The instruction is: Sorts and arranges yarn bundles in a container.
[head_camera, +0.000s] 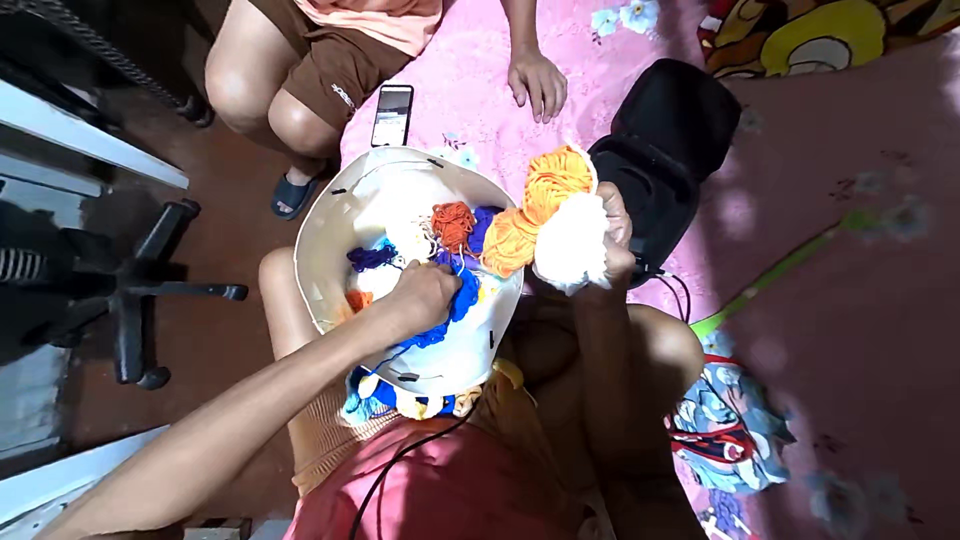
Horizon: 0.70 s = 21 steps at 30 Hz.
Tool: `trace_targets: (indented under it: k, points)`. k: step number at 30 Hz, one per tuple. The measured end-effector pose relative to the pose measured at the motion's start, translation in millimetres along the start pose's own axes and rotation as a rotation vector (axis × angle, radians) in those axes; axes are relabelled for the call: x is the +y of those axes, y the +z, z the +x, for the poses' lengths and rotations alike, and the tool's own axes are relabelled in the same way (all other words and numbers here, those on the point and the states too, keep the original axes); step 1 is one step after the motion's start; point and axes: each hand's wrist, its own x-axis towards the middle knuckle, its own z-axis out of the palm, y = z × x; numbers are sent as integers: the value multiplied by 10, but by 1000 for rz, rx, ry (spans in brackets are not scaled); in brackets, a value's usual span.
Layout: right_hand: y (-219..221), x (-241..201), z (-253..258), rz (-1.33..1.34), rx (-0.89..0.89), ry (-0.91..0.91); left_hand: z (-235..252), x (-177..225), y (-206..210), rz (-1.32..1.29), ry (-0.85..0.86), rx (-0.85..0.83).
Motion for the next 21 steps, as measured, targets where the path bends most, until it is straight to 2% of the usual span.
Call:
trace_targets:
  k: [4, 7, 12, 15, 18, 21]
  points:
    - [10, -33, -16, 271, -12, 33, -230, -172, -298, -771, 27, 295]
    - [-1, -34, -42, 365, 14, 86, -368, -243, -397, -1280, 79, 409]
    - [89, -30, -104, 477, 213, 213, -441, -193, -408, -1468, 107, 566]
    - [85, -28, -121, 550, 195, 218, -430, -84, -376, -1640, 100, 589]
    - [70, 3, -79, 631, 197, 214, -390, 57, -344, -1882, -65, 636]
    - [144, -11, -65, 667, 359, 264, -333, 168, -325, -2026, -230, 603]
